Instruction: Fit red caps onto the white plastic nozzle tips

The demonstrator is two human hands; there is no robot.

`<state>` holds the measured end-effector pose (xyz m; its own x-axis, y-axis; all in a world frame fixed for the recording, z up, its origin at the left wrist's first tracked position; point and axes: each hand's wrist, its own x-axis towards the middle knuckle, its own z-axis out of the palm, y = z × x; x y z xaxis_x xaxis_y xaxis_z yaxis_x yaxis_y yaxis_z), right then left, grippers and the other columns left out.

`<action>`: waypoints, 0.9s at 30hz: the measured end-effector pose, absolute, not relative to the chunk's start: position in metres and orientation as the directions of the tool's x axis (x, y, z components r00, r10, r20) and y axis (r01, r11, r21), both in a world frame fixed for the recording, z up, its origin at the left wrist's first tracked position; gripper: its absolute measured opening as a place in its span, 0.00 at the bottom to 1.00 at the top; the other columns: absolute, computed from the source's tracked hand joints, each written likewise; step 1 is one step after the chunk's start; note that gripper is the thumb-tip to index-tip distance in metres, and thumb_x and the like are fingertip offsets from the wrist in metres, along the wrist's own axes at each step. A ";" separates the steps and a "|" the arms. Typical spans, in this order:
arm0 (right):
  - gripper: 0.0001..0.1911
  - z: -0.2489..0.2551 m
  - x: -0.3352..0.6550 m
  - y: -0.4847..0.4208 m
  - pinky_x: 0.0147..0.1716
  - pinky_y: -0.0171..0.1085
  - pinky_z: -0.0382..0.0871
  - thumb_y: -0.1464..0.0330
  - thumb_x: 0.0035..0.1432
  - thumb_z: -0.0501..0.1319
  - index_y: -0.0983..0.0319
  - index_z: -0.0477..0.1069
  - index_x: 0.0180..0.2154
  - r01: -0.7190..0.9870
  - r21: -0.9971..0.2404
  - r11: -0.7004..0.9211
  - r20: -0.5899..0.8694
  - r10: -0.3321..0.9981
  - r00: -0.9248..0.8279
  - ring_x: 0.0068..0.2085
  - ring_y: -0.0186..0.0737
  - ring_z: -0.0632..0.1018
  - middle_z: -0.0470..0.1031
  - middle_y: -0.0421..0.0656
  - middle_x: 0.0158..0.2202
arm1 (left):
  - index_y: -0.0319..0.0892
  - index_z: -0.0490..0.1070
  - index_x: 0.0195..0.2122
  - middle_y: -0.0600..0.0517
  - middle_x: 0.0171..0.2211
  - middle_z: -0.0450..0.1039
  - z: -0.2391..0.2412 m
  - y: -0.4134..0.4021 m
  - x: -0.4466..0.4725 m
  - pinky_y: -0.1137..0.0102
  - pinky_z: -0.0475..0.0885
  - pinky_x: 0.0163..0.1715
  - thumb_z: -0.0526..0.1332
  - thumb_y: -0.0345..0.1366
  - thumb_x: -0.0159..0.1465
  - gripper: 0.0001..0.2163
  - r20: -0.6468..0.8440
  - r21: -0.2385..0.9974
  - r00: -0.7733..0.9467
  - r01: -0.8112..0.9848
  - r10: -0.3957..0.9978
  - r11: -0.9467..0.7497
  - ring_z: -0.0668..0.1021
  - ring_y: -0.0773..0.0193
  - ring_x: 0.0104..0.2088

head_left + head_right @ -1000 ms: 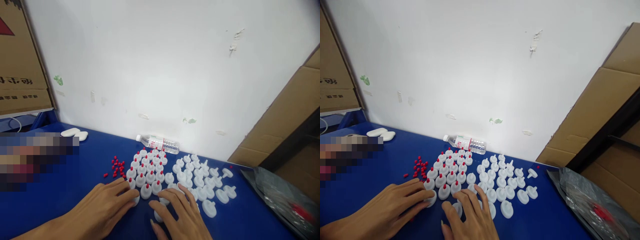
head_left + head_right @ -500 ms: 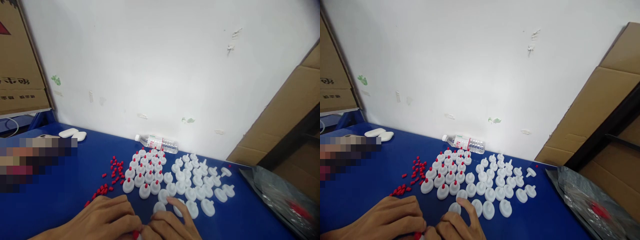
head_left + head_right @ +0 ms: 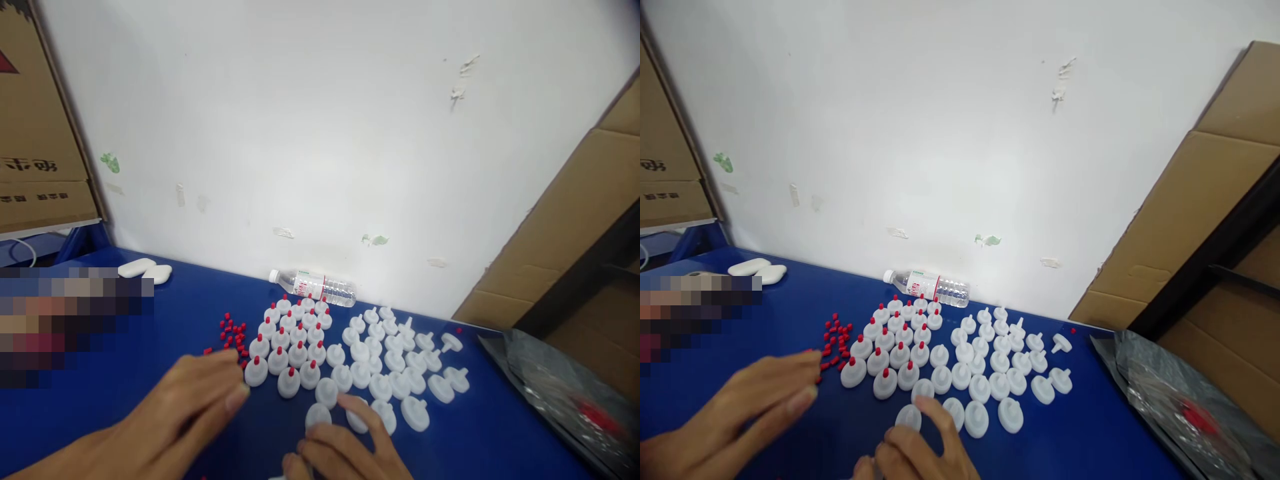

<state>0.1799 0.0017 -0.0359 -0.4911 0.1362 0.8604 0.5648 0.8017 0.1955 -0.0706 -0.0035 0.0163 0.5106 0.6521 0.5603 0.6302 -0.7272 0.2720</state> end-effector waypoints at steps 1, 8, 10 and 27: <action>0.12 -0.031 0.181 0.005 0.70 0.41 0.59 0.70 0.71 0.59 0.56 0.77 0.34 0.561 0.171 0.810 0.870 0.142 -0.471 0.32 0.27 0.83 0.81 0.30 0.28 | 0.47 0.64 0.30 0.55 0.25 0.70 0.019 0.002 -0.074 0.68 0.66 0.30 0.46 0.30 0.76 0.17 0.564 0.267 0.482 0.663 0.671 -0.700 0.72 0.62 0.28; 0.13 -0.021 0.186 0.014 0.71 0.38 0.52 0.64 0.73 0.57 0.57 0.74 0.34 0.533 0.061 0.844 0.852 0.235 -0.468 0.42 0.31 0.85 0.84 0.32 0.35 | 0.45 0.64 0.30 0.52 0.28 0.70 0.016 0.019 -0.071 0.64 0.61 0.32 0.49 0.34 0.73 0.13 0.360 0.195 0.456 0.816 0.814 -0.544 0.70 0.58 0.32; 0.10 -0.025 0.189 0.014 0.70 0.41 0.57 0.62 0.71 0.60 0.56 0.74 0.36 0.549 0.086 0.832 0.824 0.250 -0.508 0.46 0.35 0.84 0.85 0.34 0.39 | 0.45 0.65 0.31 0.51 0.30 0.72 0.014 0.017 -0.069 0.63 0.60 0.31 0.51 0.34 0.72 0.11 0.346 0.163 0.460 0.829 0.818 -0.535 0.71 0.56 0.34; 0.14 -0.022 0.187 0.014 0.71 0.36 0.49 0.60 0.75 0.57 0.56 0.77 0.39 0.545 0.054 0.837 0.824 0.271 -0.497 0.41 0.32 0.83 0.83 0.30 0.33 | 0.48 0.74 0.45 0.52 0.39 0.78 0.001 0.020 -0.073 0.69 0.70 0.33 0.53 0.38 0.77 0.10 0.331 0.118 0.517 0.808 0.790 -0.578 0.80 0.59 0.37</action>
<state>0.1867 0.0141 -0.0221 -0.4972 0.2707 0.8243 0.5447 0.8369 0.0537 -0.0732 0.0202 0.0005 0.5166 0.7896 0.3311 0.8077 -0.5777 0.1176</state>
